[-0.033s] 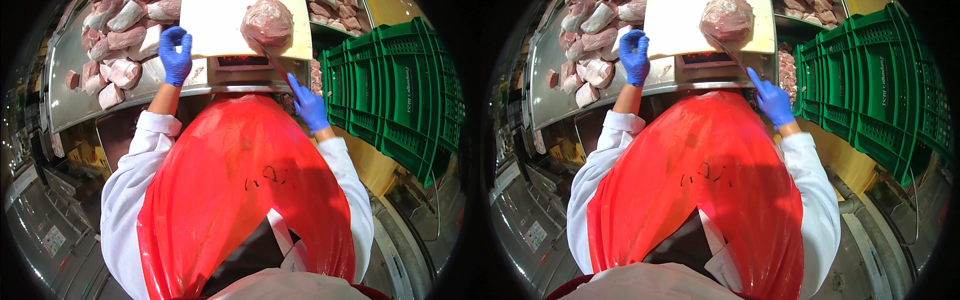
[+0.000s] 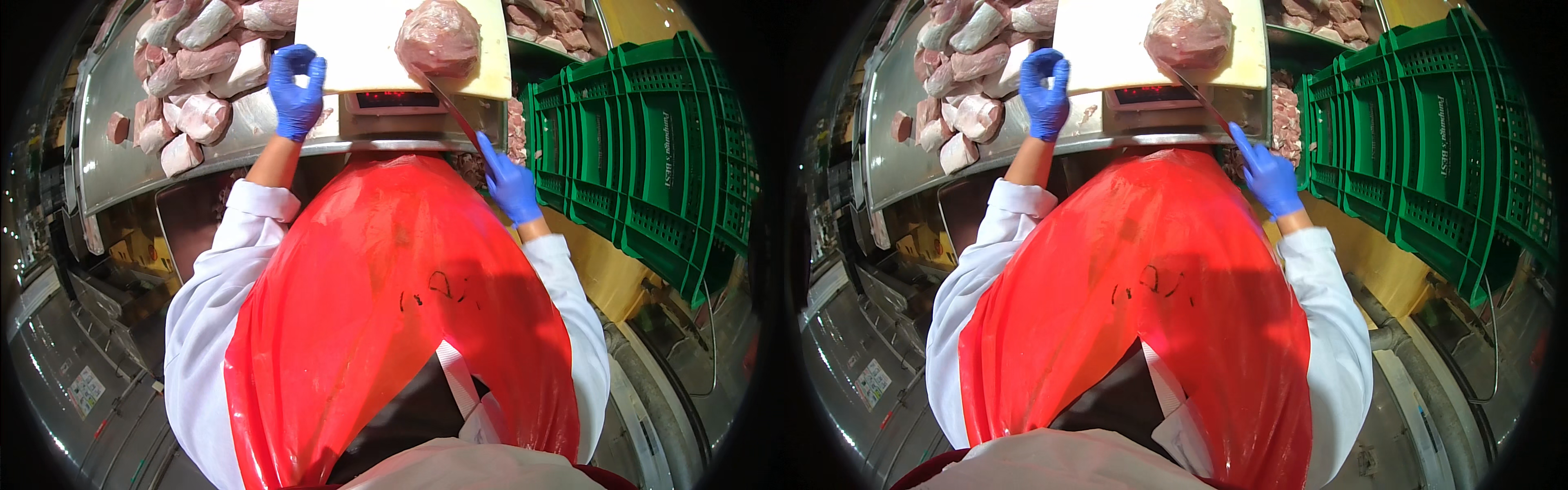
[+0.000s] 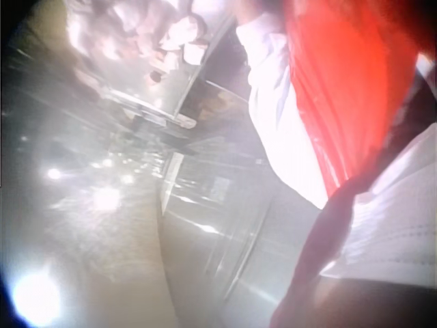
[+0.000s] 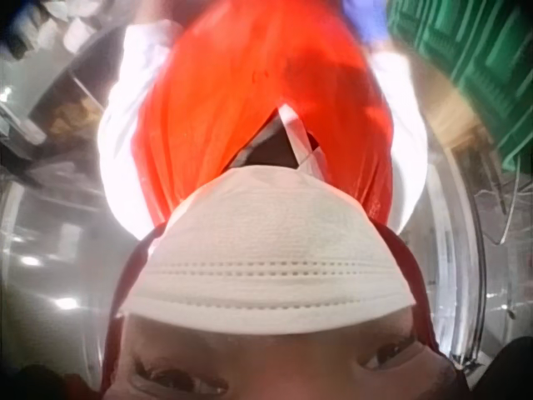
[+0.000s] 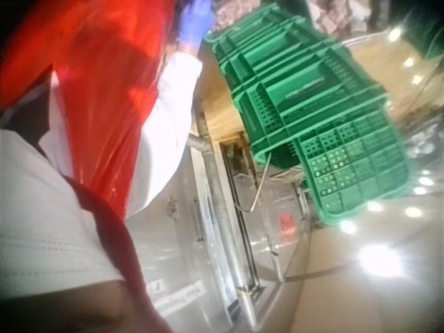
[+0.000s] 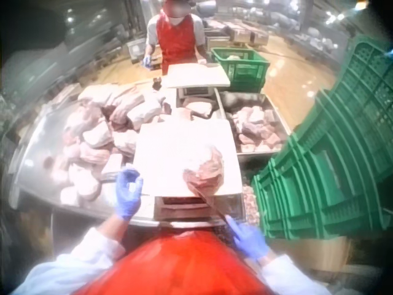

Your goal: The person cuts large pieces of raw meat into smaller portions using a knife on a cutting board. They repeatedly pick up meat, slice it, and place the cut pieces into a green crate.

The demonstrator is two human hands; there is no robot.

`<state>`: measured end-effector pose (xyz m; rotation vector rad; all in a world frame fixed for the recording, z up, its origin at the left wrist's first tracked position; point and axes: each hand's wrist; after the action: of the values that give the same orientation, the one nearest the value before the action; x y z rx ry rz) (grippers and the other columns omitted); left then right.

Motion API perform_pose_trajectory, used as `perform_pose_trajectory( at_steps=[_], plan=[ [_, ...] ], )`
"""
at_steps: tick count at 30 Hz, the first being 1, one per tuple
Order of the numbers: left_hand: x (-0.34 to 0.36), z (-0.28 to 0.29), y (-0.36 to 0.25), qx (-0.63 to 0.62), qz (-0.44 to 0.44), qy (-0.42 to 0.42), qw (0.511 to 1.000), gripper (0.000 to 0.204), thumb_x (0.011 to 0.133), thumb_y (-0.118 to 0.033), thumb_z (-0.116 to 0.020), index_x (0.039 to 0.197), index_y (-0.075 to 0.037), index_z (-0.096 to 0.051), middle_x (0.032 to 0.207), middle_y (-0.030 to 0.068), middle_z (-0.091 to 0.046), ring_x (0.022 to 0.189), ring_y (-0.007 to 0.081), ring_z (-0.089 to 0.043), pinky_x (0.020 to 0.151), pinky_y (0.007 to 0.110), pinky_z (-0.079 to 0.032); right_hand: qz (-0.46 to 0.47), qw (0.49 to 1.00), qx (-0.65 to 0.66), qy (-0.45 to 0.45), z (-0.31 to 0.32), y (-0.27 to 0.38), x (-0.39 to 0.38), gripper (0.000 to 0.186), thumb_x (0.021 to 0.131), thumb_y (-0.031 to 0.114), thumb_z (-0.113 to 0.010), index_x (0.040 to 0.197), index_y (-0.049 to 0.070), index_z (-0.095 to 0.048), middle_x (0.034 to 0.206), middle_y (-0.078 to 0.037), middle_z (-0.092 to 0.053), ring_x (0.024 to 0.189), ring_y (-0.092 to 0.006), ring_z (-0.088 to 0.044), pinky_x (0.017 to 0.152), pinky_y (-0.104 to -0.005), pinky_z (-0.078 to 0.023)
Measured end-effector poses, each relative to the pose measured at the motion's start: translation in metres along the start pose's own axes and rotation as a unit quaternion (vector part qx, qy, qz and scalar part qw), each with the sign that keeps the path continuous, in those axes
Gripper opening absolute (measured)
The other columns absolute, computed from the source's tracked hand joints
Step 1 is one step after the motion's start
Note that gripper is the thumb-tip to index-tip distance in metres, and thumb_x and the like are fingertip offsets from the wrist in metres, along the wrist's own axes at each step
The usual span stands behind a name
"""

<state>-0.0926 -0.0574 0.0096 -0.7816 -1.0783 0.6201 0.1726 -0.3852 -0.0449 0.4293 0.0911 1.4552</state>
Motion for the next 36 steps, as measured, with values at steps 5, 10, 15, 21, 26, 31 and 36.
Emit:
perform_pose_trajectory(
  at_steps=[5, 10, 15, 21, 26, 31, 36],
  plan=[
    [-0.012, -0.072, -0.046, 0.104, -0.153, 0.068, 0.98, 0.027, 0.083, -0.017, -0.082, 0.097, -0.005, -0.062, 0.084, 0.0071, -0.063, 0.07, 0.0187, -0.063, 0.064, 0.031, -0.053, -0.065, 0.987, 0.137, -0.056, 0.018, -0.004, -0.029, 0.072, 0.089, 0.008, -0.068, 0.155, 0.022, -0.043, 0.09, -0.013, -0.071, 0.066, -0.0319, -0.068, 0.061, -0.0401, -0.055],
    [-0.025, -0.113, -0.02, 0.214, -0.153, 0.081, 0.961, 0.023, 0.078, -0.025, -0.079, 0.088, -0.013, -0.061, 0.079, 0.0068, -0.061, 0.07, 0.0271, -0.063, 0.06, 0.04, -0.051, -0.105, 0.966, 0.19, -0.142, 0.027, 0.022, 0.053, 0.066, 0.093, 0.01, -0.067, 0.154, 0.016, -0.043, 0.103, -0.014, -0.074, 0.077, -0.0277, -0.074, 0.067, -0.0358, -0.057],
    [-0.027, -0.108, -0.029, 0.226, -0.143, 0.041, 0.963, 0.023, 0.078, -0.027, -0.078, 0.089, -0.016, -0.062, 0.084, 0.0025, -0.063, 0.078, 0.0268, -0.064, 0.071, 0.041, -0.047, -0.039, 0.972, 0.14, -0.186, 0.015, 0.065, 0.136, 0.07, 0.093, 0.012, -0.063, 0.157, 0.027, -0.037, 0.087, -0.013, -0.07, 0.068, -0.0342, -0.067, 0.064, -0.0425, -0.057],
    [-0.028, -0.106, -0.014, 0.243, -0.169, 0.033, 0.955, 0.017, 0.077, -0.017, -0.076, 0.09, -0.016, -0.065, 0.084, 0.0006, -0.066, 0.076, 0.0232, -0.063, 0.074, 0.038, -0.043, -0.103, 0.962, 0.154, -0.201, 0.029, 0.052, 0.133, 0.069, 0.094, 0.015, -0.067, 0.156, 0.021, -0.039, 0.078, -0.011, -0.072, 0.066, -0.0242, -0.071, 0.063, -0.036, -0.056],
    [-0.03, -0.107, -0.015, 0.18, -0.145, 0.037, 0.972, 0.013, 0.079, -0.014, -0.075, 0.088, -0.015, -0.066, 0.079, 0.0013, -0.065, 0.072, 0.0228, -0.063, 0.073, 0.037, -0.043, -0.003, 0.977, 0.057, -0.207, 0.011, 0.063, 0.146, 0.074, 0.091, 0.014, -0.061, 0.159, 0.027, -0.033, 0.076, -0.009, -0.06, 0.056, -0.0296, -0.063, 0.054, -0.043, -0.054],
    [-0.031, -0.1, -0.009, 0.156, -0.099, 0.041, 0.982, 0.009, 0.078, -0.015, -0.074, 0.084, -0.016, -0.067, 0.073, -0.0002, -0.063, 0.067, 0.0219, -0.061, 0.072, 0.036, -0.041, -0.029, 0.992, -0.125, 0.001, 0.028, 0.088, 0.113, 0.085, 0.084, 0.004, -0.058, 0.161, 0.026, -0.029, 0.072, -0.01, -0.058, 0.052, -0.0287, -0.062, 0.047, -0.0432, -0.051],
    [-0.028, -0.088, -0.008, 0.142, -0.068, 0.04, 0.987, 0.007, 0.078, -0.016, -0.073, 0.081, -0.016, -0.066, 0.071, -0.0002, -0.063, 0.065, 0.0208, -0.061, 0.071, 0.036, -0.041, -0.064, 0.973, -0.165, 0.147, 0.076, 0.099, 0.051, 0.089, 0.084, 0.002, -0.057, 0.163, 0.027, -0.022, 0.072, -0.014, -0.056, 0.052, -0.0311, -0.061, 0.046, -0.0439, -0.05]
  ],
)
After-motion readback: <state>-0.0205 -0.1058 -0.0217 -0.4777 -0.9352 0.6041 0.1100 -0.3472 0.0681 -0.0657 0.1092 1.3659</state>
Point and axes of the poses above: each hand's wrist, its own x-axis towards the middle knuckle, its own z-axis out of the back of the hand, y = z × x
